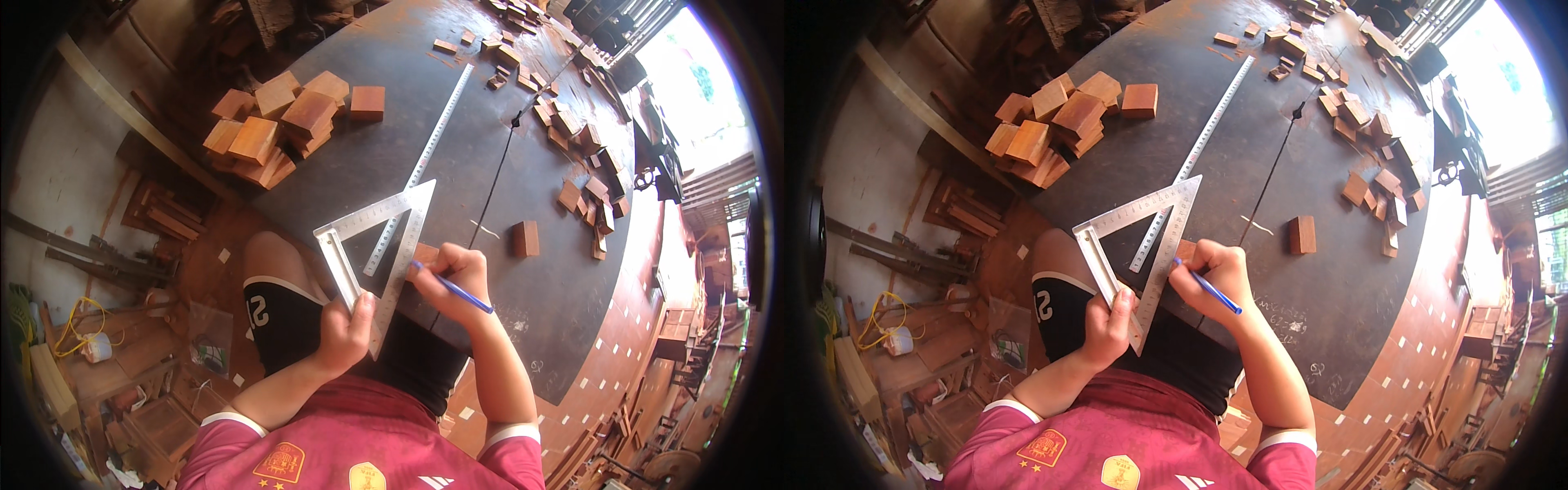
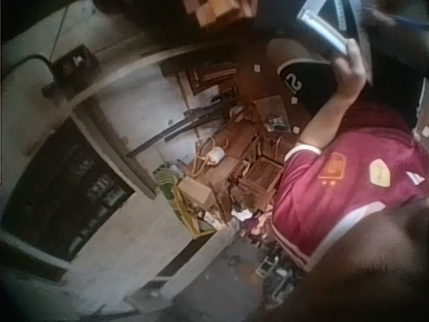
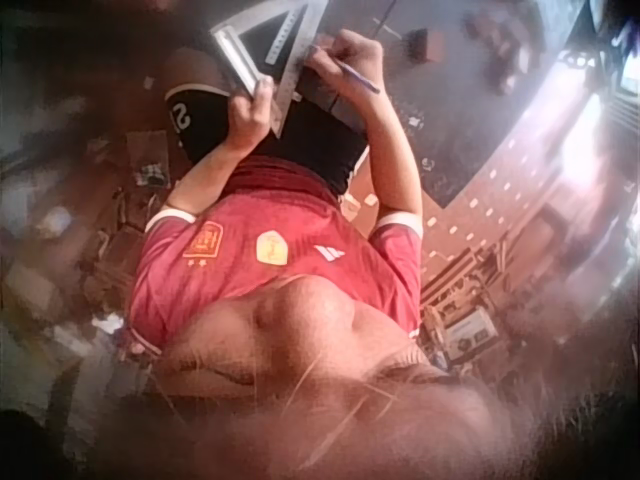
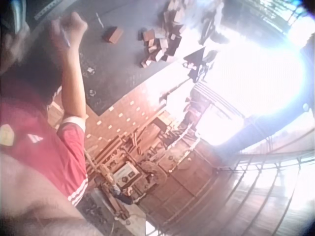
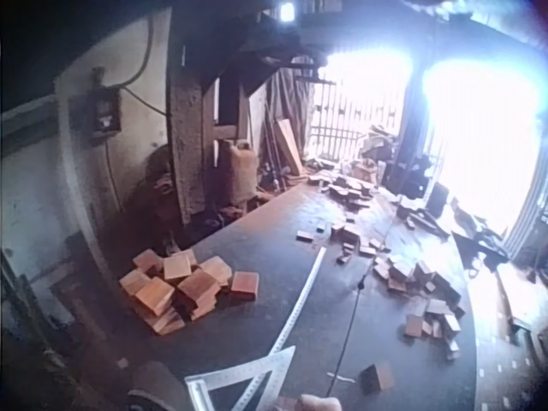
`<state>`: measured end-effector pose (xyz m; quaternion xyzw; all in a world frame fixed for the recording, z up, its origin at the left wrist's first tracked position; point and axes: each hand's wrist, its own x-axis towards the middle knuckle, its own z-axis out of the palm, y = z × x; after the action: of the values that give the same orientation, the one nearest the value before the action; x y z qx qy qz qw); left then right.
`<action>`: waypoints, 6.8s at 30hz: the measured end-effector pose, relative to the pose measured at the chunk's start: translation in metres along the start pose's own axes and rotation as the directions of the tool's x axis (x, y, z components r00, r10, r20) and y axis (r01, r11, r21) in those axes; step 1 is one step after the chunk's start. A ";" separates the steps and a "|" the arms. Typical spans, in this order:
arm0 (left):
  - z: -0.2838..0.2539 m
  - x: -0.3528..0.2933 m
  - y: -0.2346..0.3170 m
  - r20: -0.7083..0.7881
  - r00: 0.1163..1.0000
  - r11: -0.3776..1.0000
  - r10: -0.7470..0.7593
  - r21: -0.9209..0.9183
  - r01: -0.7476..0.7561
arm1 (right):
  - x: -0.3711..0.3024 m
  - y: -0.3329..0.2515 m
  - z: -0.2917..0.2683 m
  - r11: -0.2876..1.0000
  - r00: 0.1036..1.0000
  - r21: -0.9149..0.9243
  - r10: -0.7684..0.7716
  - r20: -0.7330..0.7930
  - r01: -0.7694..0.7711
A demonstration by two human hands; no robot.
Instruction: The person uses a metal ruler and a set square to measure and mark small wooden blocks on a workbench. They repeatedly position the tools, draw lines with a pen, and move the blocks aside.
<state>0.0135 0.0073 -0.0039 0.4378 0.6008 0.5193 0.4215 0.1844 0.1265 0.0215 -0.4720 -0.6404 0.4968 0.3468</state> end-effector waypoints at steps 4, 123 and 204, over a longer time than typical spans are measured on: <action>0.001 0.001 0.006 -0.006 1.000 1.000 -0.006 0.012 0.006 | -0.010 -0.014 -0.005 0.996 0.980 -0.080 -0.025 0.195 0.042; -0.024 0.036 0.050 0.322 0.664 0.589 0.675 0.308 -0.747 | -0.012 -0.001 -0.035 0.819 0.816 -0.062 -0.557 0.153 0.570; -0.255 -0.010 -0.184 -0.451 0.873 0.692 -0.185 0.570 0.442 | 0.079 0.028 -0.332 0.802 0.667 -0.584 -0.369 -0.647 -0.123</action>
<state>-0.2456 -0.0820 -0.1590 0.3436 0.8773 0.2636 0.2069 0.4697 0.3054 0.0809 -0.6659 -0.5973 0.0167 0.4467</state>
